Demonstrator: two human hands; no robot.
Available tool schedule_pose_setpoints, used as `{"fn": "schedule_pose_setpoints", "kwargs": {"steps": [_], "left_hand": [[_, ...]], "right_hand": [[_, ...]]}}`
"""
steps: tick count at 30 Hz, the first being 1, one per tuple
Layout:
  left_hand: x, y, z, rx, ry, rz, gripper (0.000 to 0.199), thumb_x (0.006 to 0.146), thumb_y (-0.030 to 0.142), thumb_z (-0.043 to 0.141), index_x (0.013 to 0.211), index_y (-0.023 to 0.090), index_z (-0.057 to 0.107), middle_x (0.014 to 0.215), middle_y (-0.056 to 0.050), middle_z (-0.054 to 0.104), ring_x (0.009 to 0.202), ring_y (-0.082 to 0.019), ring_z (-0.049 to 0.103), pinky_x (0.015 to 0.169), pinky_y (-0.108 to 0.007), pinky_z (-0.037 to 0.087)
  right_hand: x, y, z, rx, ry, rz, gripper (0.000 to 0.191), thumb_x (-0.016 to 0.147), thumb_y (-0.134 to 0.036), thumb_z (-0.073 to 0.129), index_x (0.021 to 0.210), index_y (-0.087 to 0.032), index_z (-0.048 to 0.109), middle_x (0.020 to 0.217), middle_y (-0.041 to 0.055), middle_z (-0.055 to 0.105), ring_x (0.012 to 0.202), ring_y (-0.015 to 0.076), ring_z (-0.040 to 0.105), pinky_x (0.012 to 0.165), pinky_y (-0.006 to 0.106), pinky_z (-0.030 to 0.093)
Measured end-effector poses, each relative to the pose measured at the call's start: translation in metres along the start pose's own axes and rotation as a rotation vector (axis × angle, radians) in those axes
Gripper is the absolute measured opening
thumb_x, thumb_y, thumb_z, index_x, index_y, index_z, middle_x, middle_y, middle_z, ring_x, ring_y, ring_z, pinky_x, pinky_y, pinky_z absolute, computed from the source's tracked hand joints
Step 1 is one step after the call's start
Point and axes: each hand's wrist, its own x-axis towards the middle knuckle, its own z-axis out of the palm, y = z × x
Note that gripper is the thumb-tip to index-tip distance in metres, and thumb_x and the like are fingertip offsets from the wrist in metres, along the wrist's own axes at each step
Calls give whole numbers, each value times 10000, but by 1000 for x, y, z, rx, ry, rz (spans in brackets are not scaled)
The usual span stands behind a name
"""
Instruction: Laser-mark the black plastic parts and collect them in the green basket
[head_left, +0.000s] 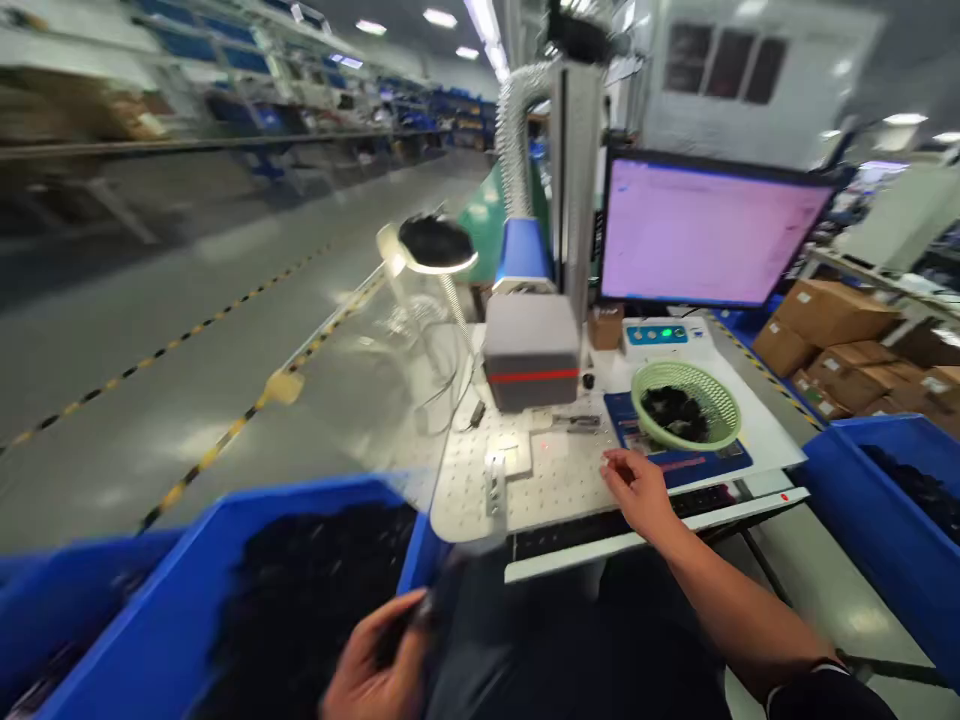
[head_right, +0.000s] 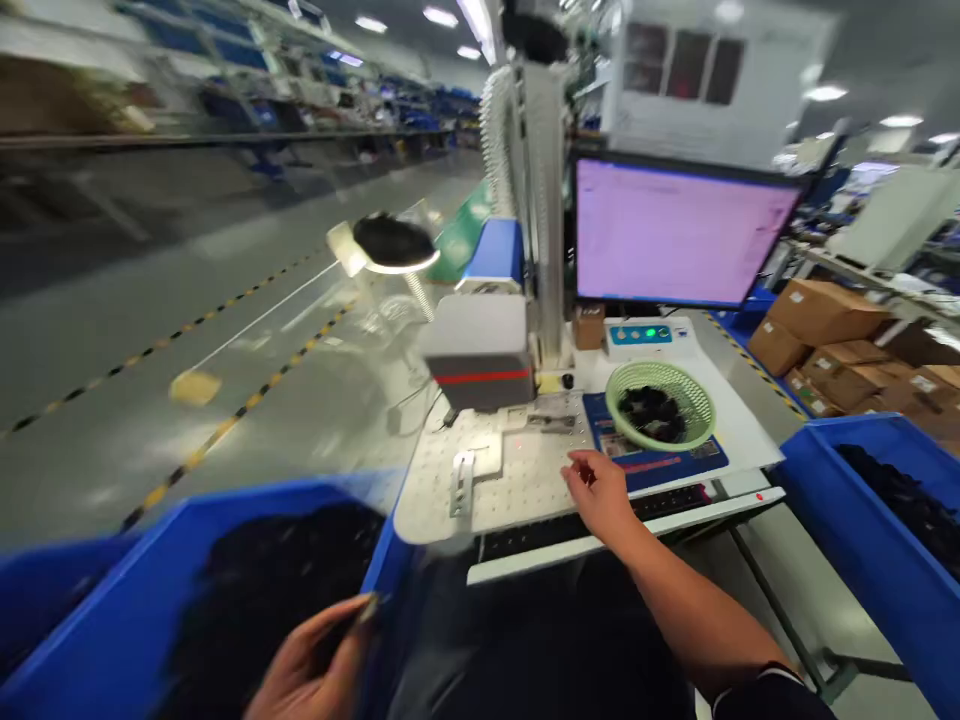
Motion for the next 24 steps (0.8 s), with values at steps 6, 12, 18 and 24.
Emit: {"fn": "schedule_pose_setpoints", "kwargs": {"steps": [6,12,18,24], "left_hand": [[-9,52,29,-262,-136,413,253,849,73,584,1049,222,541,999,-48,661,919,-165,670,781,-307,571],[-10,57,28,-250,-176,474,268,828,22,579,992,221,504,988,-52,639,891,-158,660,748,-303,571],[-11,54,32,-177,-148,631,287,806,-20,598,963,220,607,1001,-63,638,852,-154,639,703,-291,563],[-12,50,38,-167,-150,705,260,818,12,616,974,218,649,990,-71,664,815,-158,637,664,-293,559]], "right_hand": [[-78,-49,49,442,-642,327,300,847,-482,657,1001,-231,713,795,16,660,684,141,577,648,283,467],[-81,-52,51,531,-683,387,375,790,-552,697,965,-222,731,846,29,685,764,163,607,705,307,485],[-78,-45,51,363,-607,262,255,804,-506,703,858,-264,760,767,17,635,698,153,553,653,298,450],[-75,-45,55,450,-671,494,299,720,-507,770,826,-228,754,775,20,676,654,141,559,608,282,447]]}}
